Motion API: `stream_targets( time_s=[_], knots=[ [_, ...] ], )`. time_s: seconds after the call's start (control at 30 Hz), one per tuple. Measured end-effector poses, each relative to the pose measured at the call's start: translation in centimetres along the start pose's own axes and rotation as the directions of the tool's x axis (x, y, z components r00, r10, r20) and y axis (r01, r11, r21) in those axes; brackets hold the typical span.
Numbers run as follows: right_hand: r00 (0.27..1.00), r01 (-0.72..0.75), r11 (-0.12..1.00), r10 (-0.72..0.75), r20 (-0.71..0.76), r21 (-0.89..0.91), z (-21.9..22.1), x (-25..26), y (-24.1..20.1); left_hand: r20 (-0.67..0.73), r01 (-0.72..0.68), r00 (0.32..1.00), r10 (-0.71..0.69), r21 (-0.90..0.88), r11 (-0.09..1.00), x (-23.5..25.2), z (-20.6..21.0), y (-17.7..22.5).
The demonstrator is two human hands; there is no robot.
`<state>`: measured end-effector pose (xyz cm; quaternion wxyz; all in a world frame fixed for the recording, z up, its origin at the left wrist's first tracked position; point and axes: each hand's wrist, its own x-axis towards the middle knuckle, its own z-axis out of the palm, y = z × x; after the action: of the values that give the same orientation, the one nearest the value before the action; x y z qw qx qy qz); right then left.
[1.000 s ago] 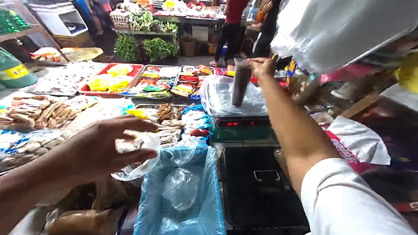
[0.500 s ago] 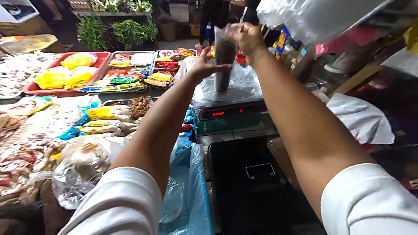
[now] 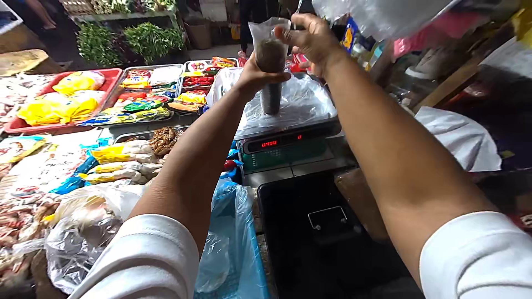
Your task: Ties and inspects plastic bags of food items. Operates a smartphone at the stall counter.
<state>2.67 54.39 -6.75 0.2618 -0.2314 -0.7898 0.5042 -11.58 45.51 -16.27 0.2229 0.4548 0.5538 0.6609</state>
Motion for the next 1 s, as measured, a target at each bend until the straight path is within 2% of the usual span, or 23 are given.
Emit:
stream_targets(
  time_s=[0.1, 0.2, 0.3, 0.4, 0.5, 0.57, 0.63, 0.7, 0.77, 0.87, 1.0],
  knots=[
    [0.995, 0.025, 0.997, -0.032, -0.096, -0.076, 1.1, 0.6, -0.5, -0.092, 0.033, 0.996, -0.021, 0.133, 0.991, 0.3, 0.5, -0.6],
    [0.979, -0.004, 0.991, -0.023, -0.203, -0.132, 1.9, 1.1, -1.2, -0.14, 0.048, 0.99, -0.025, 0.157, 0.986, -0.3, 0.7, 0.1],
    [0.956, 0.124, 0.967, -0.178, -0.234, -0.224, 2.0, 0.8, -2.1, -0.161, -0.026, 0.986, 0.048, 0.131, 0.991, -1.2, 0.8, 1.7],
    [0.922, 0.259, 0.931, -0.318, -0.222, -0.256, 1.5, -2.0, -4.8, -0.133, -0.117, 0.982, 0.134, 0.132, 0.984, -3.5, 0.7, 5.8],
    [0.894, 0.399, 0.898, -0.426, -0.139, -0.186, 1.0, -6.6, -8.2, -0.026, -0.202, 0.977, 0.213, 0.235, 0.951, -8.7, -0.5, 12.3],
    [0.867, 0.484, 0.864, -0.495, -0.057, -0.141, 1.1, -10.4, -9.7, 0.048, -0.252, 0.966, 0.254, 0.38, 0.89, -13.1, -1.9, 16.9],
    [0.845, 0.534, 0.843, -0.534, 0.023, -0.064, 1.5, -14.2, -10.4, 0.079, -0.229, 0.972, 0.222, 0.542, 0.809, -17.7, -3.1, 21.0],
    [0.852, 0.514, 0.857, -0.514, 0.099, 0.03, 2.0, -18.3, -10.0, 0.102, -0.163, 0.987, 0.127, 0.656, 0.737, -22.5, -3.7, 23.7],
    [0.861, 0.469, 0.877, -0.48, 0.169, 0.107, 2.9, -22.2, -9.2, 0.166, -0.163, 0.984, 0.064, 0.696, 0.699, -26.7, -3.9, 24.7],
    [0.855, 0.419, 0.888, -0.456, 0.246, 0.187, 4.8, -28.2, -6.9, 0.232, -0.175, 0.972, 0.021, 0.666, 0.725, -32.6, -3.7, 24.4],
    [0.875, 0.34, 0.897, -0.412, 0.255, 0.283, 7.0, -34.6, -4.1, 0.267, -0.175, 0.963, -0.021, 0.685, 0.707, -38.8, -3.1, 24.8]
  ],
)
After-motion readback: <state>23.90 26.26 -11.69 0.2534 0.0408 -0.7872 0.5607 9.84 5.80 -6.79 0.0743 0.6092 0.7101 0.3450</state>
